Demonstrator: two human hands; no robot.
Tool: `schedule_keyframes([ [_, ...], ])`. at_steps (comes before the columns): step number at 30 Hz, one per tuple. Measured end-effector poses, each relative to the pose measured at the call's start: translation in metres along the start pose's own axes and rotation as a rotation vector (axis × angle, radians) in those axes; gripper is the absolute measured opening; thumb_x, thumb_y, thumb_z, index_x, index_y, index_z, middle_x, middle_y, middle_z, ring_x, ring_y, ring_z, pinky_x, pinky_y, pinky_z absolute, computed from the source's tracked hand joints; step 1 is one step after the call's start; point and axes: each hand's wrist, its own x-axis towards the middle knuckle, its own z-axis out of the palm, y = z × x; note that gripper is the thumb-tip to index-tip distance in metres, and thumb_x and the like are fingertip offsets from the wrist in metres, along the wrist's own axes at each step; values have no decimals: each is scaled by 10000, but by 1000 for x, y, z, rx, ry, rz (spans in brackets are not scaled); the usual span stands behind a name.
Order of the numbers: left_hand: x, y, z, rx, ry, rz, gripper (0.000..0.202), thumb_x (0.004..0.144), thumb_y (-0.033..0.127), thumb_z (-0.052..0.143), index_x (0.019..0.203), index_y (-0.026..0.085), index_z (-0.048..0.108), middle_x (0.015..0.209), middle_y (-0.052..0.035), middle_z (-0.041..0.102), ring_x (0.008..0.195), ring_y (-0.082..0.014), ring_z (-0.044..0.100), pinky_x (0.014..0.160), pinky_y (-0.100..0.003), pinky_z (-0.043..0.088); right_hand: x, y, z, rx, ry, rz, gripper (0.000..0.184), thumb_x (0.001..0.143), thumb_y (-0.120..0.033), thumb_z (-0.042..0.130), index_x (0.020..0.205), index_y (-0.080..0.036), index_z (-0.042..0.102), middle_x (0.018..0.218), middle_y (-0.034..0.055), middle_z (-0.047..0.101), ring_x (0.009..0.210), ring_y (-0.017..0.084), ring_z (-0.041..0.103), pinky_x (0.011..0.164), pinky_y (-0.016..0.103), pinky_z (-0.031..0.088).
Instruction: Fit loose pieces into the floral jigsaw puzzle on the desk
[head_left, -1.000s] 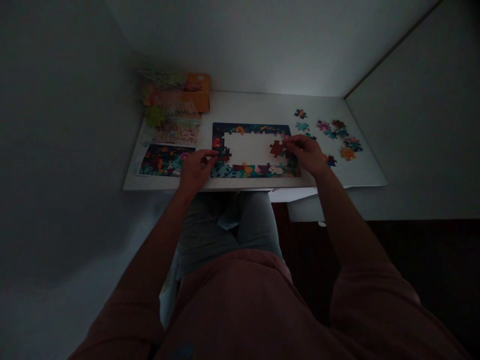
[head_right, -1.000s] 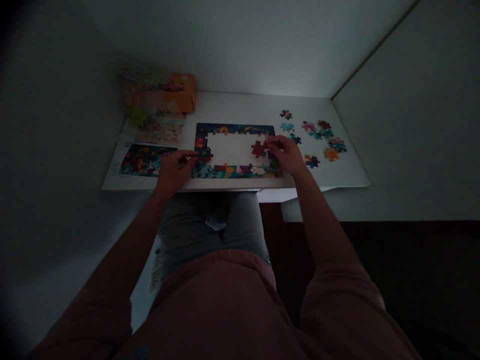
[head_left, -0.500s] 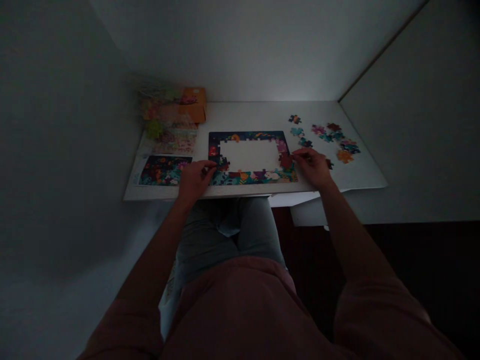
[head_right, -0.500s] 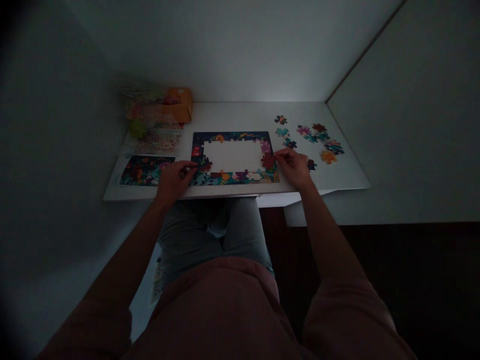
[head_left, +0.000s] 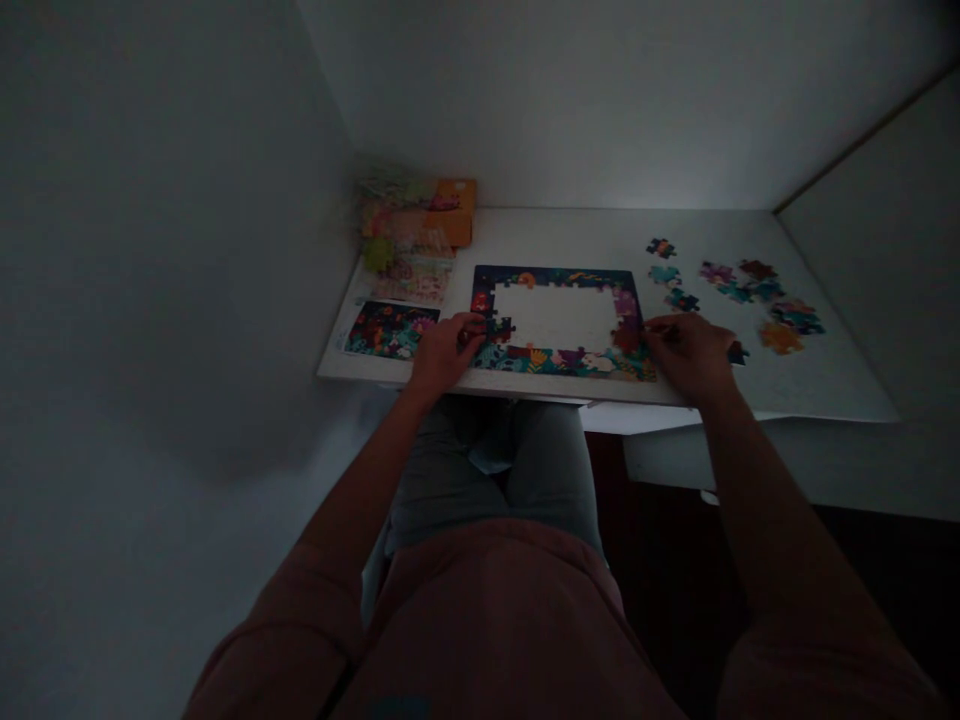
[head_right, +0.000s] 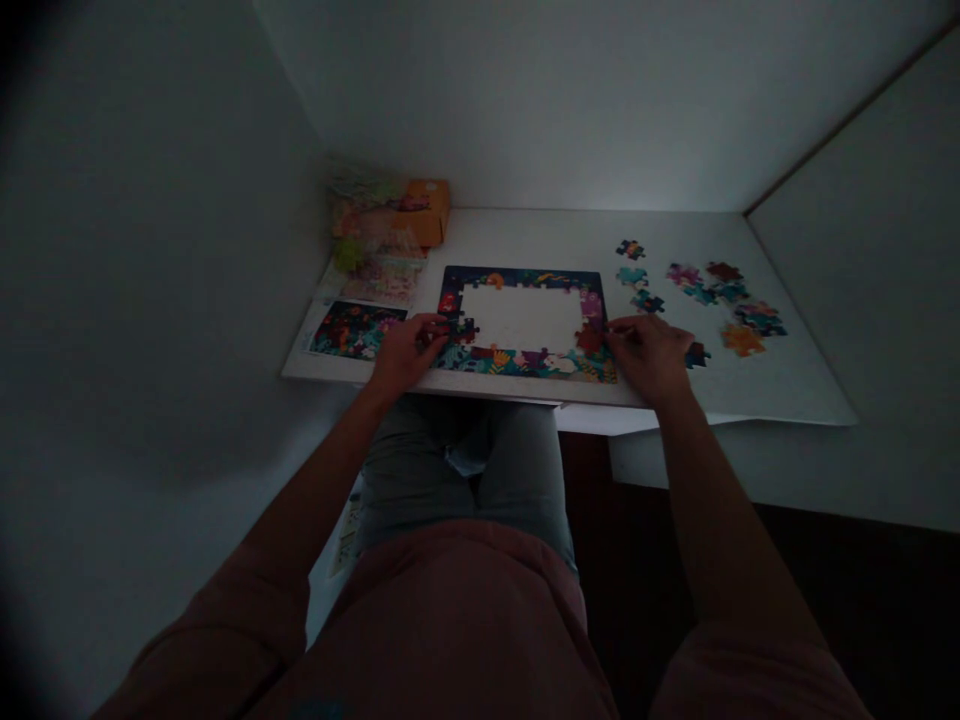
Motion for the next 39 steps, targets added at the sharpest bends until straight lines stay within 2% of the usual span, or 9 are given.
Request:
schedule_keyframes([
  [5,-2,4,-2,-59,-27,-24,301,1085,258,854,1374,323,798,1219,-84,917,1072,-347,869,1004,-563,692,-6,-33,-2,56,118,28,164,995,-359,681,1099,-349,807,1118,208,856,1117,438,839,1184,709,491],
  [8,-2,5,-4,-100,-46,-35,315,1081,266,864,1382,326,792,1234,-80,920,1052,-339,867,996,-560,695,-10,-76,0,96,-18,-152,285,1007,-414,745,1267,-338,835,1161,189,854,1185,474,822,1218,738,459],
  [12,-3,5,-4,-177,-52,-24,315,1091,294,865,1394,311,778,1233,-60,915,1044,-304,857,1006,-524,691,-3,-137,9,93,-192,-328,497,1079,-461,784,1574,-417,777,1553,157,794,1418,480,748,1268,716,461],
  [17,-4,3,-4,-247,-62,-10,361,1090,251,871,1432,278,758,1194,-36,905,1085,-269,849,1008,-473,668,14,-176,22,61,-241,-388,490,1138,-525,785,1619,-433,762,1582,138,786,1483,488,704,1265,707,454],
  [20,-3,3,-5,-260,-64,-13,345,1084,255,878,1404,299,754,1189,-45,898,1099,-281,857,969,-477,675,17,-181,22,39,-261,-410,444,1144,-486,791,1578,-395,798,1583,140,790,1465,496,716,1273,708,436],
  [25,-2,2,-2,-296,-57,-4,217,1091,261,859,1261,320,738,1223,-50,896,1136,-286,872,955,-476,700,14,-184,19,-9,-312,-431,397,1176,-478,718,1563,-469,805,1578,96,808,1466,475,723,1281,720,426],
  [29,-1,3,-1,-287,-47,-5,398,1070,266,915,1414,253,715,1236,-73,900,1123,-272,860,1041,-470,676,19,-176,24,37,-267,-411,428,1131,-473,766,1558,-445,788,1577,107,799,1434,474,730,1277,720,428],
  [35,-3,12,-4,13,-29,80,352,1042,292,959,1351,265,792,1275,-127,866,1266,-395,795,1181,-593,609,53,-151,35,135,-242,-299,414,1104,-475,799,1480,-304,817,1608,205,732,1197,435,776,1258,739,438],
  [39,-4,18,-5,107,-64,118,294,1048,373,950,1300,300,815,1366,-151,845,1375,-462,740,1236,-669,560,76,-139,53,202,-303,-242,398,1119,-546,793,1439,-316,848,1547,183,754,1123,396,773,1250,734,494],
])
